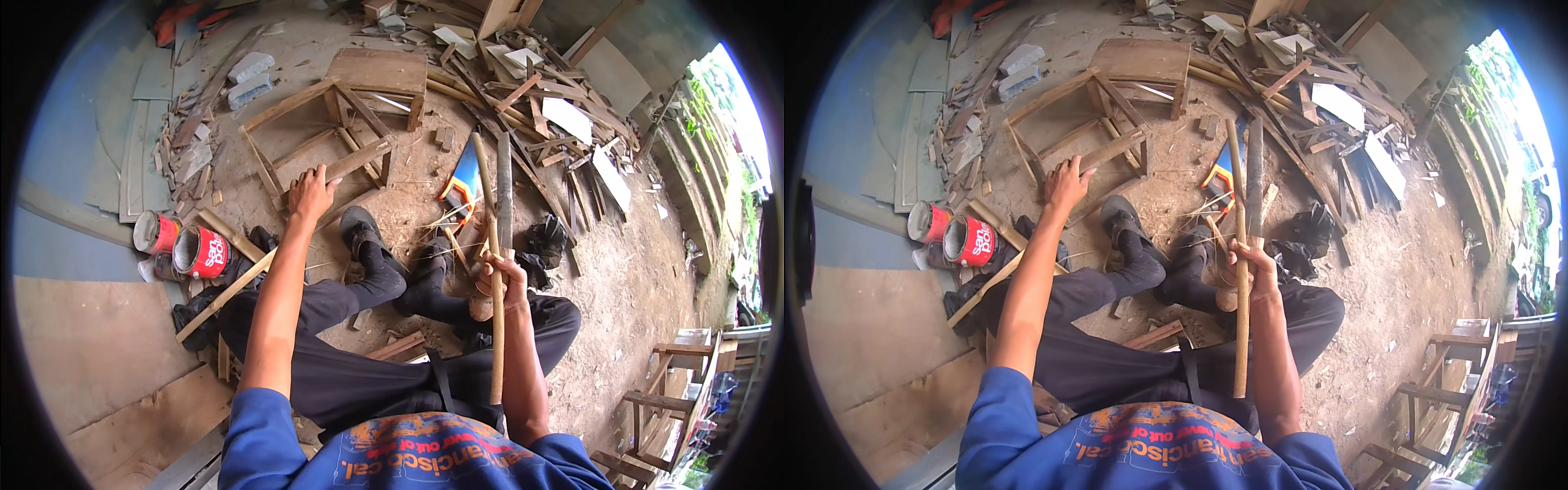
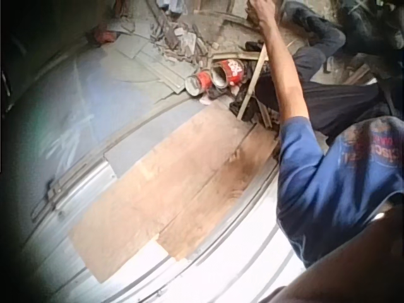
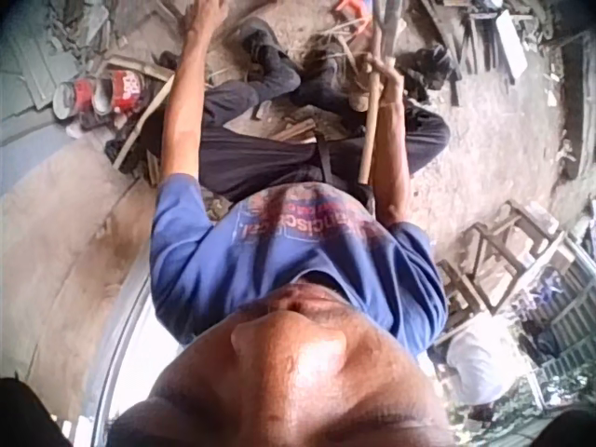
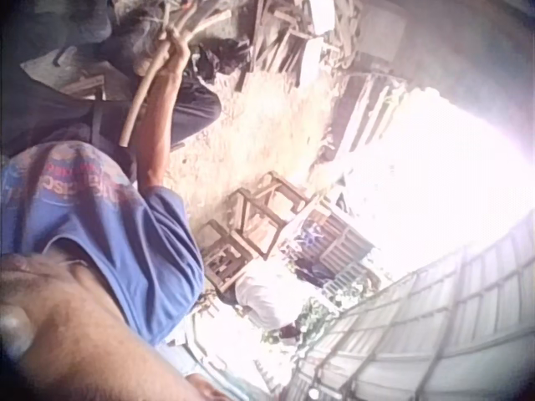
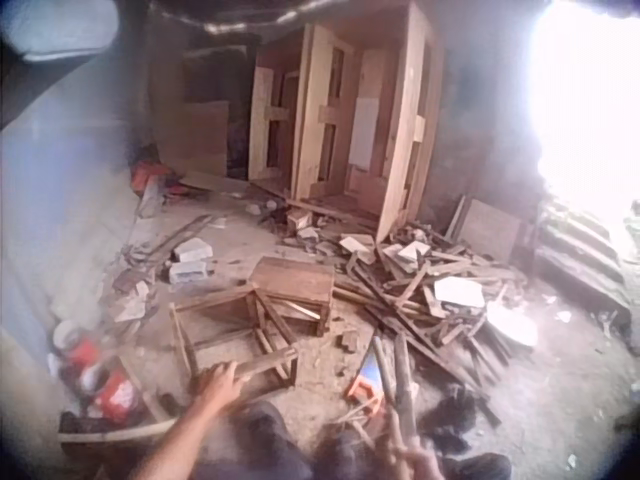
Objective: The person sits on the floor and uses a metal file to shape a thin wooden stick. They repeatedly file the edges and ends of the stick, occasionally rotating it to work on different sides. The person also picks up and discards small wood shavings during the process.
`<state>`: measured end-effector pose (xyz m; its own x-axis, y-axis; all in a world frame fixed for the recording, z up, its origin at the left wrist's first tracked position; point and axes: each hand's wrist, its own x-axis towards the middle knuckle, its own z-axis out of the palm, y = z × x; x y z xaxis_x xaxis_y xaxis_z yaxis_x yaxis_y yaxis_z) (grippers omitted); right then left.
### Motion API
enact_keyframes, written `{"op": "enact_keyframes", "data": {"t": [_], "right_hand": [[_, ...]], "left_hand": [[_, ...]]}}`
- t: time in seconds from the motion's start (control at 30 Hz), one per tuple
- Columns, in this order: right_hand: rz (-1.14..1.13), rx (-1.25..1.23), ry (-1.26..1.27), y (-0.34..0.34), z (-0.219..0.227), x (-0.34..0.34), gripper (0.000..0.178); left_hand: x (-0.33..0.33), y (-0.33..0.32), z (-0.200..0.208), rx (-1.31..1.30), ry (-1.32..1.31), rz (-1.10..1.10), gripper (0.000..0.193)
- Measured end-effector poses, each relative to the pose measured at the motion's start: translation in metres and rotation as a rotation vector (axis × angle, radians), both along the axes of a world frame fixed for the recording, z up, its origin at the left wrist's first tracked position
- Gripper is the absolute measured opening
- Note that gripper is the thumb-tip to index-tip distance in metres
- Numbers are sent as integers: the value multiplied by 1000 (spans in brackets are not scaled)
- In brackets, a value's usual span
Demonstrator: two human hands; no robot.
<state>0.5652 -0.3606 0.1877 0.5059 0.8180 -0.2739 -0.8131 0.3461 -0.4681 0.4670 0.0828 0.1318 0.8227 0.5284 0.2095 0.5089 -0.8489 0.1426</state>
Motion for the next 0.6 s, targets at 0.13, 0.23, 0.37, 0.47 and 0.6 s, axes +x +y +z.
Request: {"op": "enact_keyframes", "data": {"t": [0.13, 0.23, 0.37, 0.47, 0.6], "right_hand": [[36, -19, 0, -4, -1, 5, 28], [58, -16, 8, -8, -1, 11, 28], [-19, -33, 5, -10, -11, 19, 27], [-58, -82, 2, -8, -24, 30, 26], [-90, -165, -24, -10, -39, 39, 27]], "left_hand": [[0, 5, -3, 37, -13, 76, 50], [-7, 40, 5, 13, 41, 152, 53], [-31, 89, 12, 67, 155, 234, 50], [-44, 125, 19, 2, 273, 363, 54], [-63, 167, 10, 160, 331, 564, 58]]}}
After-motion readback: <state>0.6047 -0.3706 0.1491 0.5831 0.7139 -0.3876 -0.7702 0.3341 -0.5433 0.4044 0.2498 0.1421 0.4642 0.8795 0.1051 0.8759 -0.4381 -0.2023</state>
